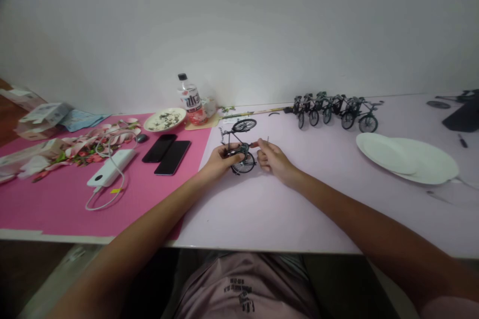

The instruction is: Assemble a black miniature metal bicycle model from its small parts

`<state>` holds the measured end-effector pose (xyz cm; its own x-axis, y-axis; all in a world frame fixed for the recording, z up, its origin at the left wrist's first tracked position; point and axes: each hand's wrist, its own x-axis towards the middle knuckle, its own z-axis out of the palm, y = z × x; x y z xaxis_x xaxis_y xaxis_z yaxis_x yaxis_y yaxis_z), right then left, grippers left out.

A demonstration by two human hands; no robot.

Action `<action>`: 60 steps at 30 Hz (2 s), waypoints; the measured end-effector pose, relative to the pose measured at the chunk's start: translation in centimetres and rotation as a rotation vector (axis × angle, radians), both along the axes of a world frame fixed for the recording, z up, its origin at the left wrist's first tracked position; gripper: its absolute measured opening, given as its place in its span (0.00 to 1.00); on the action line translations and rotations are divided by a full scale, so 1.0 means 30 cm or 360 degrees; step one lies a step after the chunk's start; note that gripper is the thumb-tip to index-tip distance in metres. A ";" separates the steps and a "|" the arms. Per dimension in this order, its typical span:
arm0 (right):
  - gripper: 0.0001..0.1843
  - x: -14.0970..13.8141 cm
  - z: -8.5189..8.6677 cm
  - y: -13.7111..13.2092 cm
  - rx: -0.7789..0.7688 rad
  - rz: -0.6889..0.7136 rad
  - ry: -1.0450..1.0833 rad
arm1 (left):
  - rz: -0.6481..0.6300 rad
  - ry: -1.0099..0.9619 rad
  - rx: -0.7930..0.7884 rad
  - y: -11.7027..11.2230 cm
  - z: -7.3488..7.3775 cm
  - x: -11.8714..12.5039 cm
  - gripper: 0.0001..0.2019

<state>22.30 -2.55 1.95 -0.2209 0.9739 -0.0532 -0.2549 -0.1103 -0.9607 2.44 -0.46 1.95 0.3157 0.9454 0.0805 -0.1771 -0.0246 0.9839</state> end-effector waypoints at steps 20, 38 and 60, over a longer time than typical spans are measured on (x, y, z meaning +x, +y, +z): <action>0.28 0.009 -0.017 0.005 -0.0096 0.0140 0.0076 | -0.0159 -0.0032 0.0021 -0.003 0.008 0.002 0.26; 0.28 0.010 -0.022 0.010 -0.0161 0.0045 0.0080 | -0.0145 0.0029 -0.0055 -0.013 0.021 0.004 0.27; 0.26 0.004 -0.006 0.007 -0.0179 0.0044 0.0025 | -0.0137 0.0002 -0.0054 -0.012 0.017 0.004 0.27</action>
